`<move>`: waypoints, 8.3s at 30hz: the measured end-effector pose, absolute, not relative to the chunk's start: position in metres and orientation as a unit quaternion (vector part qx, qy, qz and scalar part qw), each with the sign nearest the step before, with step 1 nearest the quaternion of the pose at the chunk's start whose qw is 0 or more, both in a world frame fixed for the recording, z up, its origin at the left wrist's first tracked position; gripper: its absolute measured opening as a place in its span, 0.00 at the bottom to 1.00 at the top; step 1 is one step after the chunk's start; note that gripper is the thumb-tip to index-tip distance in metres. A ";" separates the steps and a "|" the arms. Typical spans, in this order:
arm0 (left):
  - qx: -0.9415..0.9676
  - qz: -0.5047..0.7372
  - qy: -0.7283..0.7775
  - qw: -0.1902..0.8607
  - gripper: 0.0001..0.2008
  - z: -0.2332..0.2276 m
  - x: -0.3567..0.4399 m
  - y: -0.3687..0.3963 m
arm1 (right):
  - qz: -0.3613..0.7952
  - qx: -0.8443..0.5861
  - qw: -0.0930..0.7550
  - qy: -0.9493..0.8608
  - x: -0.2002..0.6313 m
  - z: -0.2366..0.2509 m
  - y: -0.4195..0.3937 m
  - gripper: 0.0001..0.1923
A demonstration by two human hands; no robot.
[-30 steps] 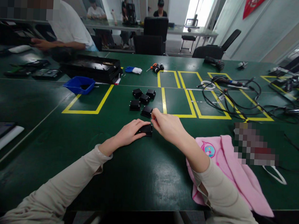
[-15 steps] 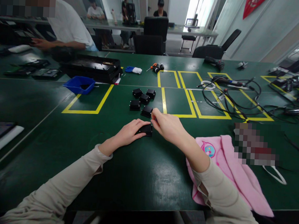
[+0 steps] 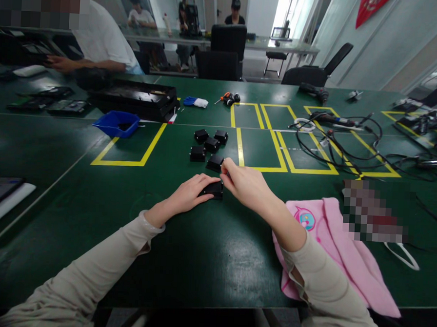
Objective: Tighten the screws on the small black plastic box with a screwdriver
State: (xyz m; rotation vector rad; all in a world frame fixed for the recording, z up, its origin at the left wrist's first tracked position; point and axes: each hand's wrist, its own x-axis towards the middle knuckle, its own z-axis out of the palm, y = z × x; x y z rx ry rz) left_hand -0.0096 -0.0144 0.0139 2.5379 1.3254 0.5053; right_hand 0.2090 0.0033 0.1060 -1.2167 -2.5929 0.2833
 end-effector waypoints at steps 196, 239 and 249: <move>0.865 0.177 0.453 0.125 0.23 0.013 -0.011 -0.015 | 0.099 -0.418 0.127 -0.894 0.210 0.107 0.003 0.10; 0.864 0.173 0.456 0.124 0.23 0.014 -0.010 -0.015 | 0.095 -0.409 0.123 -0.899 0.210 0.106 0.004 0.13; 0.866 0.170 0.453 0.125 0.23 0.015 -0.010 -0.015 | 0.097 -0.409 0.129 -0.898 0.211 0.104 0.005 0.10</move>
